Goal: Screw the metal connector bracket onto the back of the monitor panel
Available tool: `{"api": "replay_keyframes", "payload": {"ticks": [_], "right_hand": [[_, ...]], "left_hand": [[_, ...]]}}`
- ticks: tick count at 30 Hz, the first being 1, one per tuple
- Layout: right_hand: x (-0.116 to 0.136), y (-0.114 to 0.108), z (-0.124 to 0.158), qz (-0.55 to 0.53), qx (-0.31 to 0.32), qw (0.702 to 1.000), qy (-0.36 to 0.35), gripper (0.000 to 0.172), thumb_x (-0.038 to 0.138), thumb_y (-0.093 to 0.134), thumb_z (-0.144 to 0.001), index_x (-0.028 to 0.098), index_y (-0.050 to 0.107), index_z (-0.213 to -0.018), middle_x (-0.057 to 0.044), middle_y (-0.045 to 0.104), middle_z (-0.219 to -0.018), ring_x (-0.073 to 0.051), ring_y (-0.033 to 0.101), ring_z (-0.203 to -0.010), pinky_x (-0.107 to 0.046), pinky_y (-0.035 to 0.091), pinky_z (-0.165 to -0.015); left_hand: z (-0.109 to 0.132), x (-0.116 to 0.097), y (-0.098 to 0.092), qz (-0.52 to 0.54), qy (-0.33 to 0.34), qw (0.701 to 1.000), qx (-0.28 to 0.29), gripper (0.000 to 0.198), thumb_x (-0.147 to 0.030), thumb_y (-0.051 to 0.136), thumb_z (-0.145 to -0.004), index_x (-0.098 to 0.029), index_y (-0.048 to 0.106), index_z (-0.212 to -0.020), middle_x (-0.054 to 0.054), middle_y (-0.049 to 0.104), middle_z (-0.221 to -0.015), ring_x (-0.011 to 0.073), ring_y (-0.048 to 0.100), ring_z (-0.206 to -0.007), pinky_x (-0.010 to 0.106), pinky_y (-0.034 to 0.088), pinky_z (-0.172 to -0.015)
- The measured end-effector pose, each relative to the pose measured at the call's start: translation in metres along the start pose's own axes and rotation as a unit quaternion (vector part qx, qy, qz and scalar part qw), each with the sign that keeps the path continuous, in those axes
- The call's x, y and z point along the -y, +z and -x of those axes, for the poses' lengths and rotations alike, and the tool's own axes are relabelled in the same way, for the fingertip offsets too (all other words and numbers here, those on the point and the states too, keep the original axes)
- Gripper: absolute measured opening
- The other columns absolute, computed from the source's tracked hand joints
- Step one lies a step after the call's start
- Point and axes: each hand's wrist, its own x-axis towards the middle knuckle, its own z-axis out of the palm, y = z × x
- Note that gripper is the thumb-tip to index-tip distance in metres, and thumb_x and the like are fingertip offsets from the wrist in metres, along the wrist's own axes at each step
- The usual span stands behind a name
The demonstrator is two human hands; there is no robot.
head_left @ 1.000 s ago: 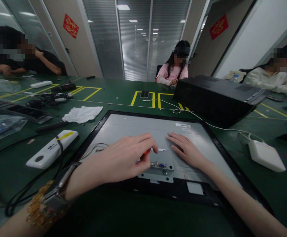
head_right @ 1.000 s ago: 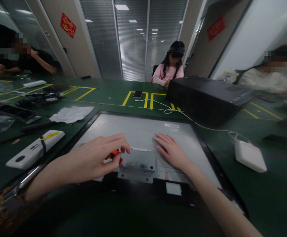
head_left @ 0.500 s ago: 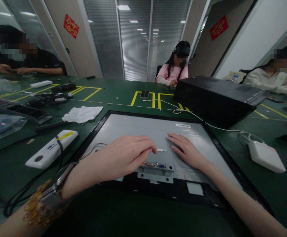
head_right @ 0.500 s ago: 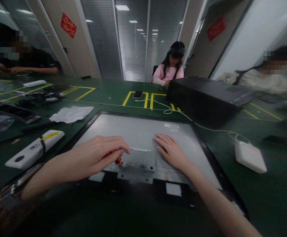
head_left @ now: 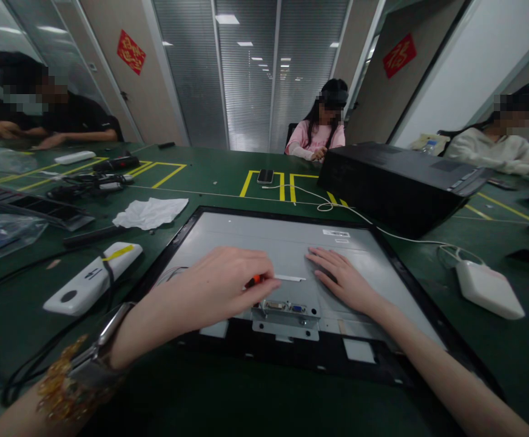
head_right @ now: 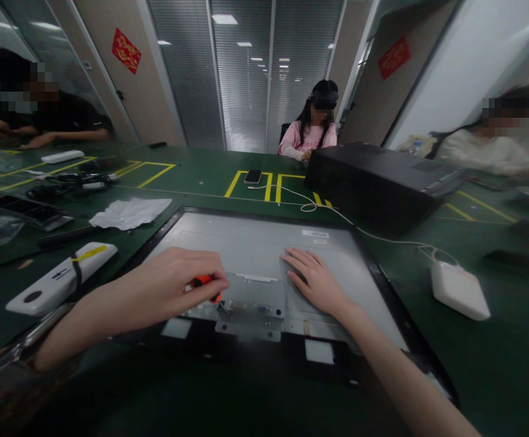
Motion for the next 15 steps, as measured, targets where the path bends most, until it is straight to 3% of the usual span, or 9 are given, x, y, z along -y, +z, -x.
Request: {"api": "replay_keyframes", "payload": {"ticks": [3, 7, 12, 15], "right_hand": [[-0.0002, 0.0003, 0.0000, -0.002, -0.002, 1.000, -0.003, 0.043, 0.037, 0.039, -0.101, 0.029, 0.044, -0.142, -0.005, 0.048, -0.149, -0.024, 0.041, -0.138, -0.052, 0.033, -0.113], [-0.0007, 0.0006, 0.0002, -0.002, 0.000, 1.000, -0.003, 0.043, 0.038, 0.039, -0.101, 0.030, 0.044, -0.142, -0.005, 0.047, -0.149, -0.024, 0.041, -0.138, -0.052, 0.032, -0.114], [-0.0006, 0.0010, 0.0001, 0.000, -0.005, 1.000, -0.003, 0.042, 0.037, 0.040, -0.101, 0.029, 0.045, -0.142, -0.005, 0.047, -0.149, -0.024, 0.041, -0.138, -0.052, 0.032, -0.114], [-0.0004, 0.0012, -0.0002, 0.000, -0.004, 1.000, -0.003, 0.042, 0.037, 0.040, -0.101, 0.027, 0.046, -0.141, -0.006, 0.048, -0.148, -0.024, 0.042, -0.137, -0.052, 0.033, -0.113]], "left_hand": [[-0.0003, 0.0006, 0.0011, 0.008, 0.006, 1.000, -0.001, 0.025, -0.021, 0.040, -0.099, -0.018, 0.065, -0.096, 0.002, 0.067, -0.089, 0.0150, 0.060, -0.078, 0.026, 0.042, -0.071], [0.0009, -0.0010, 0.0009, 0.019, 0.006, 1.000, 0.003, 0.024, -0.013, 0.045, -0.091, -0.019, 0.062, -0.106, 0.003, 0.066, -0.100, 0.0152, 0.060, -0.081, 0.027, 0.043, -0.072], [0.0027, -0.0037, -0.0002, 0.029, 0.000, 0.999, 0.014, 0.022, -0.013, 0.050, -0.084, -0.018, 0.061, -0.102, 0.002, 0.064, -0.095, 0.0150, 0.057, -0.076, 0.027, 0.043, -0.071], [0.0014, -0.0030, 0.0005, 0.021, -0.003, 1.000, 0.008, 0.015, -0.019, 0.048, -0.090, -0.018, 0.063, -0.091, 0.002, 0.064, -0.087, 0.0146, 0.056, -0.074, 0.027, 0.041, -0.068]]}}
